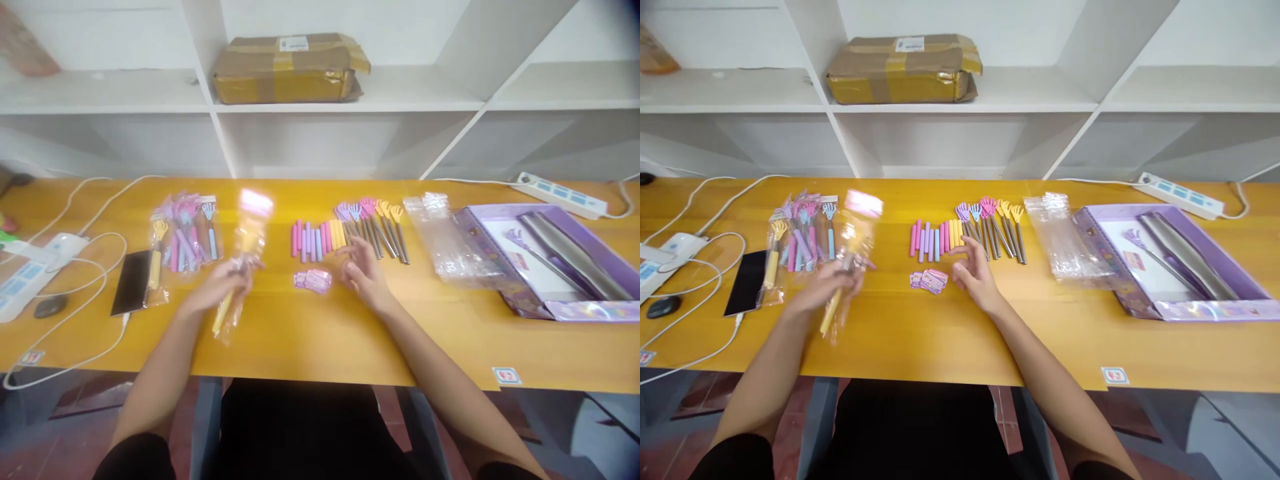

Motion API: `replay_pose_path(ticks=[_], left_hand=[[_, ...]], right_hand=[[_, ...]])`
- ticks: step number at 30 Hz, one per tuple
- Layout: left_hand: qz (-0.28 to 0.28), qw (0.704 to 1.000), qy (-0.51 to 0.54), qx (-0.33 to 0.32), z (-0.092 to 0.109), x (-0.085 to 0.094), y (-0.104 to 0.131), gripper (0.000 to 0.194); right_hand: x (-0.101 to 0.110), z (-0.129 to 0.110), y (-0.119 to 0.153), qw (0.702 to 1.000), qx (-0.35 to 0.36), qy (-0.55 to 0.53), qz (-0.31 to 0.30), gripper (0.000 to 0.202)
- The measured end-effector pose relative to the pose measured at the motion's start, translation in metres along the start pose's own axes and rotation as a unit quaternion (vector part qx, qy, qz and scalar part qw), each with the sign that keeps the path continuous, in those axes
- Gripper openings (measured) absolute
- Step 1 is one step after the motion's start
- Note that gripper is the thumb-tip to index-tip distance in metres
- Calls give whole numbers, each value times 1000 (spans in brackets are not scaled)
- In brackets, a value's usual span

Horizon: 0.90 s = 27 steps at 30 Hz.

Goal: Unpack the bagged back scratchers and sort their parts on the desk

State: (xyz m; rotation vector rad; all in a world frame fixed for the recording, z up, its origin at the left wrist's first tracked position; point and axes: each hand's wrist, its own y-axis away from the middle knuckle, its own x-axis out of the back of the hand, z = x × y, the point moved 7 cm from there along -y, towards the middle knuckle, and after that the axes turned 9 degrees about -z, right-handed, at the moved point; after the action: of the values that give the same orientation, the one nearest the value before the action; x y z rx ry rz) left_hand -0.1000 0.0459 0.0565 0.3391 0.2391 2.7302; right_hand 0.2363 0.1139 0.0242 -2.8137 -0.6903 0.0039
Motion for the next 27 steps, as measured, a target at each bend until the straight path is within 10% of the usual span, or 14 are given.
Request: replay_pose_path(ticks=[3,6,16,27], left_hand=[[-229,970,53,62,-11,-85,-7,43],[-322,939,83,84,-22,-127,-8,41],[-37,988,150,15,-29,-154,-38,60],[-108,985,135,-1,-25,-158,-36,43]], right_hand=[[-27,3,3,993,-64,-90,-37,68],[-43,4,10,988,-118,-91,-29,49],[-46,2,16,988,12,152,-1,36],[-52,-20,21,930,170,326,-11,14]])
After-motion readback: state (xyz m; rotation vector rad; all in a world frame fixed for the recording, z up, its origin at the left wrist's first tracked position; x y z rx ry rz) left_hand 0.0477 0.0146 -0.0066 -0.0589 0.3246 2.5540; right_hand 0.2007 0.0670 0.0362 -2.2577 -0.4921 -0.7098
